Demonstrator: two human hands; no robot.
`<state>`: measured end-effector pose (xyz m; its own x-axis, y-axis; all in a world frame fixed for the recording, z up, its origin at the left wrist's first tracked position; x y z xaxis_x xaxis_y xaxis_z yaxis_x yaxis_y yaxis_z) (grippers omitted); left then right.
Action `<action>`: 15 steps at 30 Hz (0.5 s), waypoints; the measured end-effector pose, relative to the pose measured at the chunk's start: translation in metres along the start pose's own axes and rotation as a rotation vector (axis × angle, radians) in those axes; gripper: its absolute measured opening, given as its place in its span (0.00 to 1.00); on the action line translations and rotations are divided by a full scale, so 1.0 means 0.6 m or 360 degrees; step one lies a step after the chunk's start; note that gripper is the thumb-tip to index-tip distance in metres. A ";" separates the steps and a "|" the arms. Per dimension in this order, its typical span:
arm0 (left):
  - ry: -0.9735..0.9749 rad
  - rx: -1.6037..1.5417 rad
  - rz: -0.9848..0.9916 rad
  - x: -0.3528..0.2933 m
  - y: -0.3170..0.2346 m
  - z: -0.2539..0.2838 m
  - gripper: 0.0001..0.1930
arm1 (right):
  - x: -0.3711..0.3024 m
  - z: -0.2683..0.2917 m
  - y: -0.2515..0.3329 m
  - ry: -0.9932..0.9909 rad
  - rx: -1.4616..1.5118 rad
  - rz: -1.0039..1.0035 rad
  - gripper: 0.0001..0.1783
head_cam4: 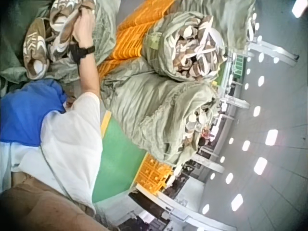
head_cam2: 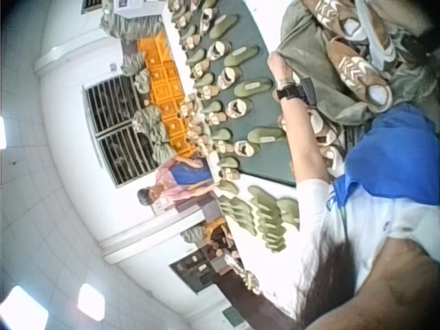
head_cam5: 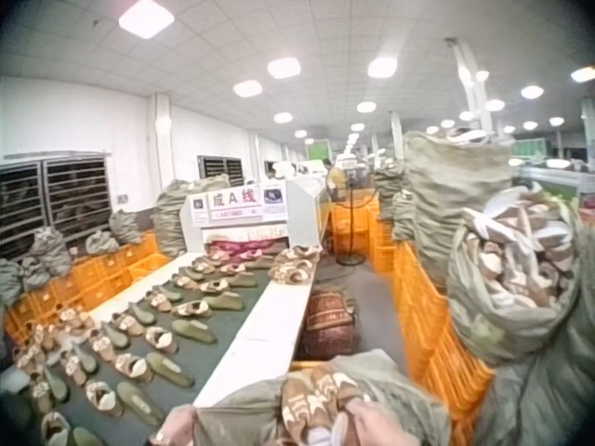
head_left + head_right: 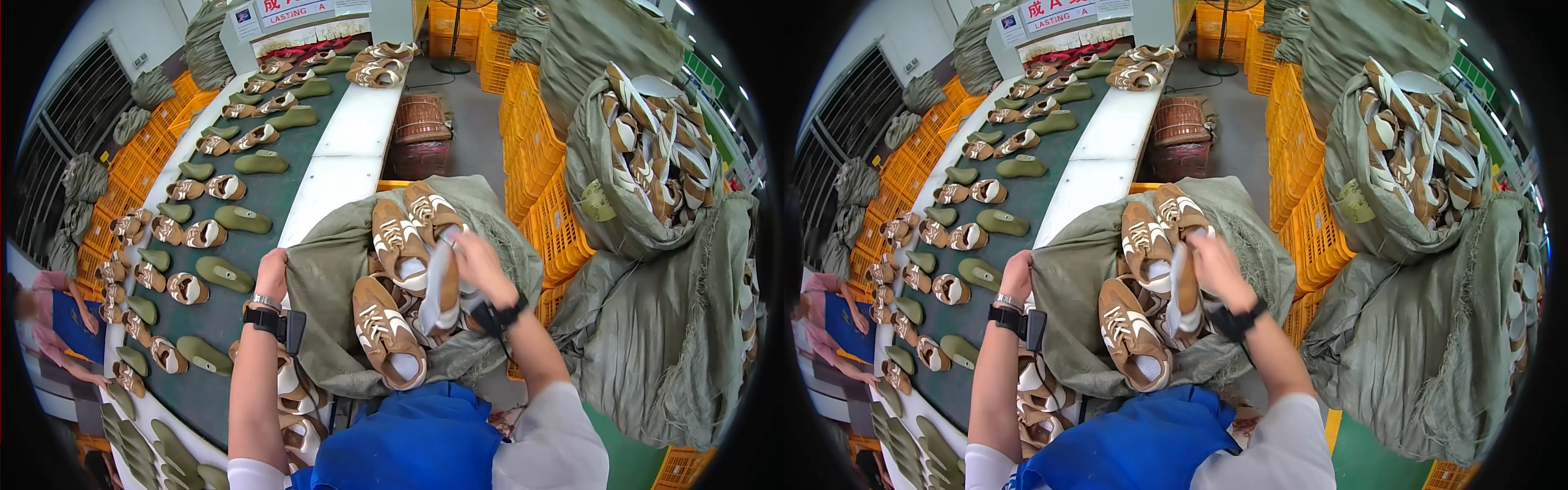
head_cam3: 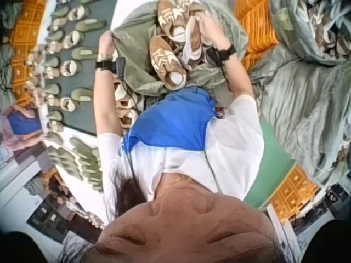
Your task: The person is organizing shoes and shoe lasts on a production line workbench, sorting shoes into bags and aligning lasts on the table.
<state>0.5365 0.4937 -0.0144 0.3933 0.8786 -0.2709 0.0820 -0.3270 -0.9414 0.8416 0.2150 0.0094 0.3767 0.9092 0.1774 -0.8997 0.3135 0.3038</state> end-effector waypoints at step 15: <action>-0.0077 0.0266 -0.0161 0.006 -0.023 -0.081 0.10 | -0.021 -0.179 0.035 0.0626 0.0792 0.0389 0.35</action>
<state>0.5812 0.4843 0.0076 0.3460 0.9211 -0.1787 -0.0361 -0.1772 -0.9835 0.7946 0.2396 -0.0868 -0.0177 0.9994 -0.0294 -0.7048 0.0084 0.7094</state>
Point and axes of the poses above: each hand's wrist, its own x-axis towards the middle knuckle, its own z-axis out of the back of the hand, y = z × x, the point moved 3 cm from there along x, towards the middle knuckle, and after that the axes turned 13 degrees about -x, right-handed, at the moved point
